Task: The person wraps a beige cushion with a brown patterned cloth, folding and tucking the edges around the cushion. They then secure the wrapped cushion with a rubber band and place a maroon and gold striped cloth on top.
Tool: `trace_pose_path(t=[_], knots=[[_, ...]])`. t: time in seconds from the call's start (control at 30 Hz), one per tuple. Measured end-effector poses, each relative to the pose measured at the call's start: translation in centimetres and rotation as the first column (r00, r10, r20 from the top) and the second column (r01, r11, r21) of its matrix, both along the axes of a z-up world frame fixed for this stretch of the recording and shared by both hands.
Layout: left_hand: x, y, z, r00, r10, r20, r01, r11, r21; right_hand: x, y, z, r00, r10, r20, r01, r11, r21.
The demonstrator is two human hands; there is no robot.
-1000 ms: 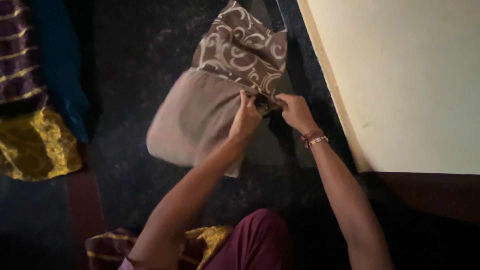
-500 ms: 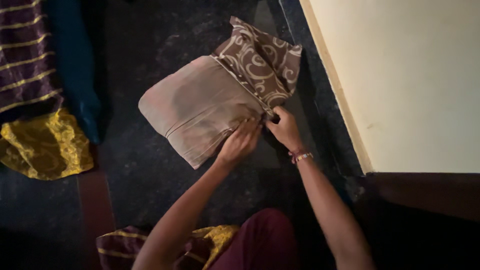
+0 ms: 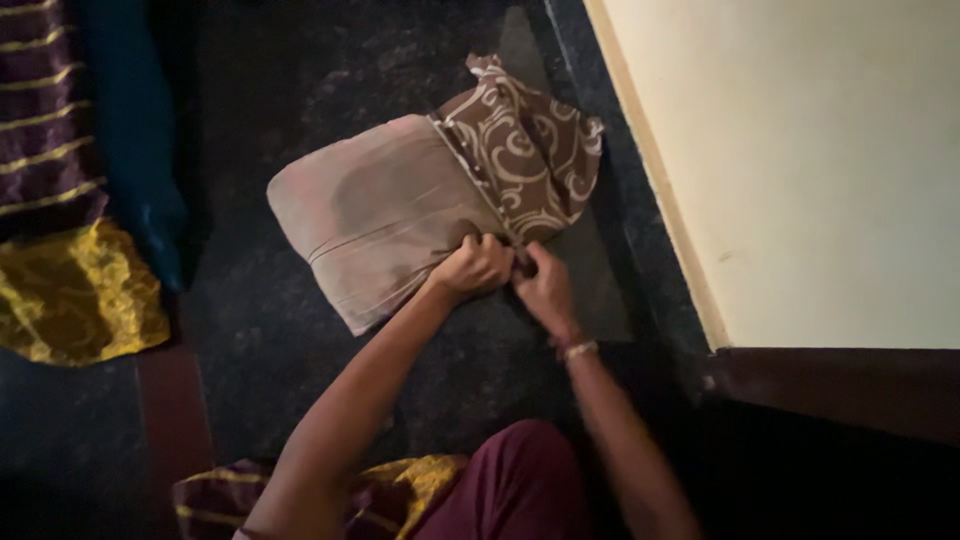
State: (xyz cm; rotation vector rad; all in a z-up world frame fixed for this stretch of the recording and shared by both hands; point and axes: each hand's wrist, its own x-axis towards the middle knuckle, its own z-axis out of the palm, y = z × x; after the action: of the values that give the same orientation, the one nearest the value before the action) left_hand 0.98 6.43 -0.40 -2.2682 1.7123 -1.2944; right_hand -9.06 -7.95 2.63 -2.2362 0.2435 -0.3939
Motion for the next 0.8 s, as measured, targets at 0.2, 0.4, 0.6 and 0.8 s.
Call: trace_pose_path(t=[0.2, 0.4, 0.6, 0.8], knots=[[-1.0, -0.8, -4.2, 0.956, 0.096, -0.276, -0.063, 0.99, 0.127, -1.0, 2.0, -1.0, 0.961, -0.029, 0.275, 0.046, 0.998, -0.054], [-4.1, -0.6, -2.9, 0.476, 0.034, -0.879, -0.425, 0.883, -0.197, -1.2, 2.5, -2.1, 0.976, -0.064, 0.207, 0.047, 0.995, 0.086], [-7.1, 9.3, 3.1, 0.56, -0.044, -0.827, -0.219, 0.955, -0.199, -1.9, 2.2, -2.4, 0.994, -0.108, 0.007, 0.093, 0.884, 0.457], [-8.7, 12.3, 7.4, 0.731, 0.23, -0.643, -0.45, 0.87, -0.201, -2.1, 3.2, -1.1, 0.957, -0.061, 0.284, 0.019, 0.989, 0.146]])
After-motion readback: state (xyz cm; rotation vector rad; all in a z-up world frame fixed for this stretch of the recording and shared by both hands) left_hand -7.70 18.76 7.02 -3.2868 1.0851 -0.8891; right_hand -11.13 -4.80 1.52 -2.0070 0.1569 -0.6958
